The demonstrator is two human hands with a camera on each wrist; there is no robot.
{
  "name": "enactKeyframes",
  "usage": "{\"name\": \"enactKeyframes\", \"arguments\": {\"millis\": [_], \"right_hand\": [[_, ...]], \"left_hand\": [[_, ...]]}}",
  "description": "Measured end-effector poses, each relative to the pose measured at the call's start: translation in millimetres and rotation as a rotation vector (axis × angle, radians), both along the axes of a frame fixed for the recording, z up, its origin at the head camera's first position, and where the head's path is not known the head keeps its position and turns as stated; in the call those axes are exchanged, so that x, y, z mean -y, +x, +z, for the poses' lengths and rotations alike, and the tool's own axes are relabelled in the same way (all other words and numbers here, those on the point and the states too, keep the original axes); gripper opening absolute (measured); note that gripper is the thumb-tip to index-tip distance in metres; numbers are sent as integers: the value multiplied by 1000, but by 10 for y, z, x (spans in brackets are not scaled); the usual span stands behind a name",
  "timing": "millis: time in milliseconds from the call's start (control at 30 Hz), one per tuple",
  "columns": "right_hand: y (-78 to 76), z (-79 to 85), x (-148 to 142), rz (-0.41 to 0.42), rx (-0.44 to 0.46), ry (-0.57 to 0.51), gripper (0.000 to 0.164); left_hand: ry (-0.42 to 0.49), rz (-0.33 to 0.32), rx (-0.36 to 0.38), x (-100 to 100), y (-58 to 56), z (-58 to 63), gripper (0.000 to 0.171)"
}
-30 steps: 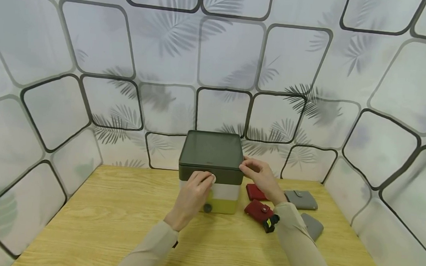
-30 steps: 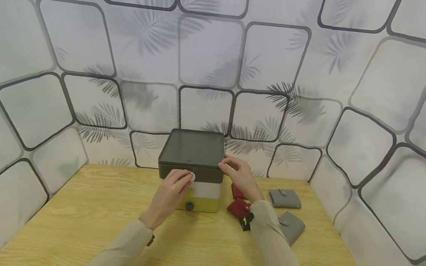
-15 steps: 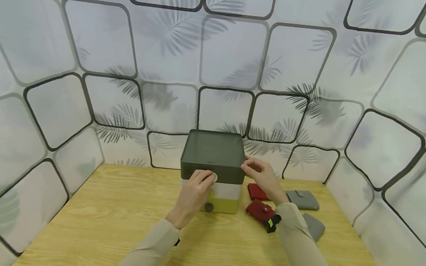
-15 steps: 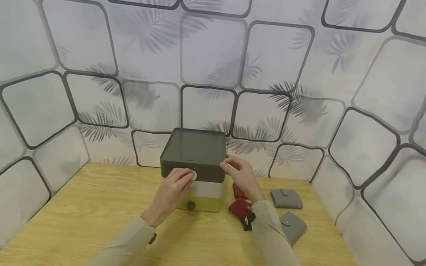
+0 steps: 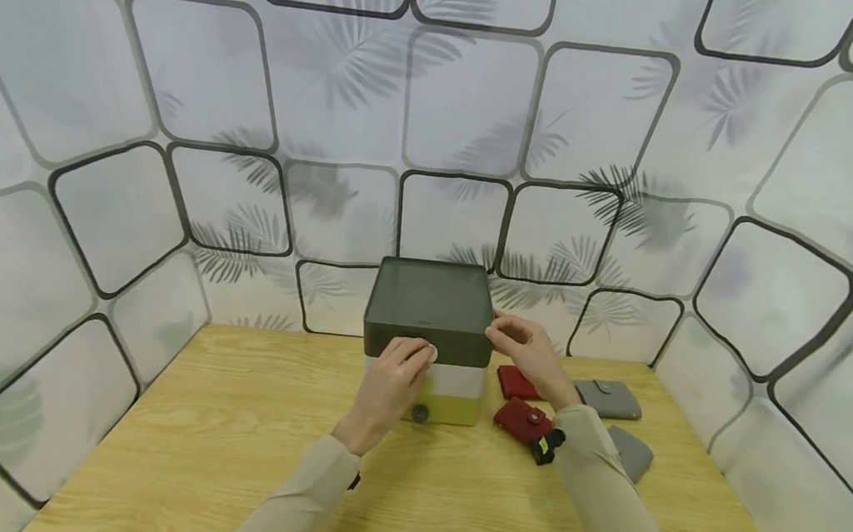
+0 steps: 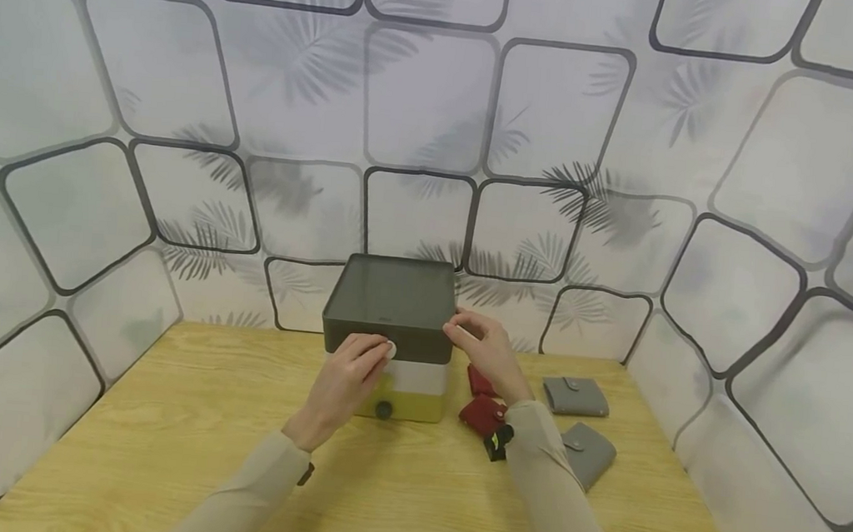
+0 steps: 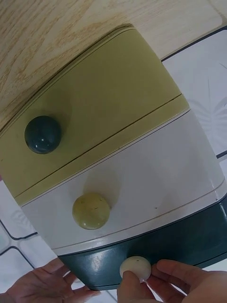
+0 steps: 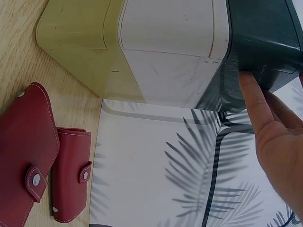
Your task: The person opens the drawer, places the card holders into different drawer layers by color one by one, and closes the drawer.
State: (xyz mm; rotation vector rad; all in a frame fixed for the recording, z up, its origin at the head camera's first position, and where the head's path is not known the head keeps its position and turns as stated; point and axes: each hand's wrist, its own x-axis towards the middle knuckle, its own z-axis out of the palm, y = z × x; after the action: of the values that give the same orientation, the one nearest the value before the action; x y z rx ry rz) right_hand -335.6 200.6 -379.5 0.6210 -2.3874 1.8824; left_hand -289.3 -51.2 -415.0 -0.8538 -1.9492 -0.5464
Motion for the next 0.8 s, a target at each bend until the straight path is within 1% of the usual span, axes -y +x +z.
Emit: {"name": "enactKeyframes", "arguments": {"millis": [133, 233, 433, 600, 733, 800], "right_hand": [[3, -9, -6, -3, -16, -6, 35], [14, -9, 1, -11, -24, -6, 34], [49, -32, 15, -25, -34, 21, 35], [96, -57, 16, -54, -37, 49, 41], [140, -97, 21, -83, -68, 21, 45], [144, -125, 39, -118, -92, 3, 44]], "left_hand": [[25, -34, 19, 24, 9, 7, 19], [50, -54, 15, 59, 16, 5, 17], [134, -58, 6, 185, 17, 15, 14], [194, -26, 5, 314, -8, 62, 11], [236, 27, -16, 397, -49, 93, 11], [248, 51, -27, 440, -78, 110, 13]]}}
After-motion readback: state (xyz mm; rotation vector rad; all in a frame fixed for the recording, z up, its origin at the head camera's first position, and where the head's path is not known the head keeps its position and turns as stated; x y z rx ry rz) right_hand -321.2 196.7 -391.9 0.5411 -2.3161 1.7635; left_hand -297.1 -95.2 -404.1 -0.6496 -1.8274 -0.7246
